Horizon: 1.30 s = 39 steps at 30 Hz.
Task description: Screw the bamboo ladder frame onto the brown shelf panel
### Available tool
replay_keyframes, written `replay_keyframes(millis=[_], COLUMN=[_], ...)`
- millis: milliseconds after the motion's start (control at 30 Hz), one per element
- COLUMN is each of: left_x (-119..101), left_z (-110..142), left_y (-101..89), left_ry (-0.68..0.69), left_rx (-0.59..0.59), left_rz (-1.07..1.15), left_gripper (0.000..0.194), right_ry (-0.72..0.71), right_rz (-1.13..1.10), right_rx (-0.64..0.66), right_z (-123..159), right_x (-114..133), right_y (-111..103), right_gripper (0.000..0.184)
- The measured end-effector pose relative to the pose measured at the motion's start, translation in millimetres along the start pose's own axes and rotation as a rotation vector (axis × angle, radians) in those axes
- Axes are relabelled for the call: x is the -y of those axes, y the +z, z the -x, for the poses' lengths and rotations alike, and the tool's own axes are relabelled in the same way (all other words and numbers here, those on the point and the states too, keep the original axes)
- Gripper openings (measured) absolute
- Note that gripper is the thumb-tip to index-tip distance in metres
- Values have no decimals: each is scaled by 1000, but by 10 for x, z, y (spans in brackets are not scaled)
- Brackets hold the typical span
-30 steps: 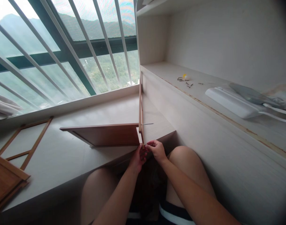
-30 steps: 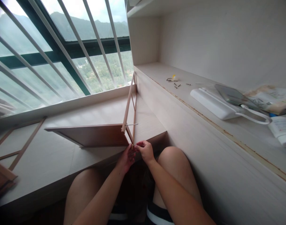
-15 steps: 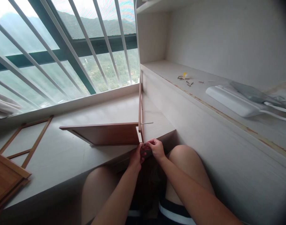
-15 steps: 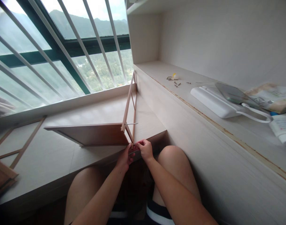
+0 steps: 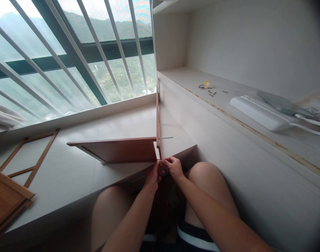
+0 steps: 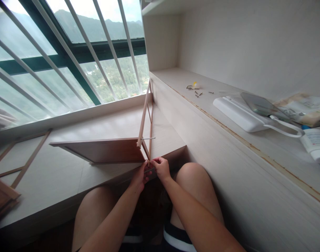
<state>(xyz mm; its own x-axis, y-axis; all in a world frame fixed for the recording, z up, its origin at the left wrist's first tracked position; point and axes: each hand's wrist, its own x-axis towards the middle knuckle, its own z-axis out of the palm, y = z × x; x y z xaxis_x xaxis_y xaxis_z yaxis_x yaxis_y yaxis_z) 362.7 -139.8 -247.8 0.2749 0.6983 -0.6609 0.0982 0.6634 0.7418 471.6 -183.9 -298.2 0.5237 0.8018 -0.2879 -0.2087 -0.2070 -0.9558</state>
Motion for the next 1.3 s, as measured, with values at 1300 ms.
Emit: replay_keyframes(millis=[1300], left_x=[165], left_z=[139], left_y=[-243], left_ry=[52], left_rx=[96], left_rz=[-38], left_gripper=[40], right_ry=[-271], right_rz=[279], right_rx=[110], right_z=[229], right_x=[126], right_y=[-4], right_gripper=[48])
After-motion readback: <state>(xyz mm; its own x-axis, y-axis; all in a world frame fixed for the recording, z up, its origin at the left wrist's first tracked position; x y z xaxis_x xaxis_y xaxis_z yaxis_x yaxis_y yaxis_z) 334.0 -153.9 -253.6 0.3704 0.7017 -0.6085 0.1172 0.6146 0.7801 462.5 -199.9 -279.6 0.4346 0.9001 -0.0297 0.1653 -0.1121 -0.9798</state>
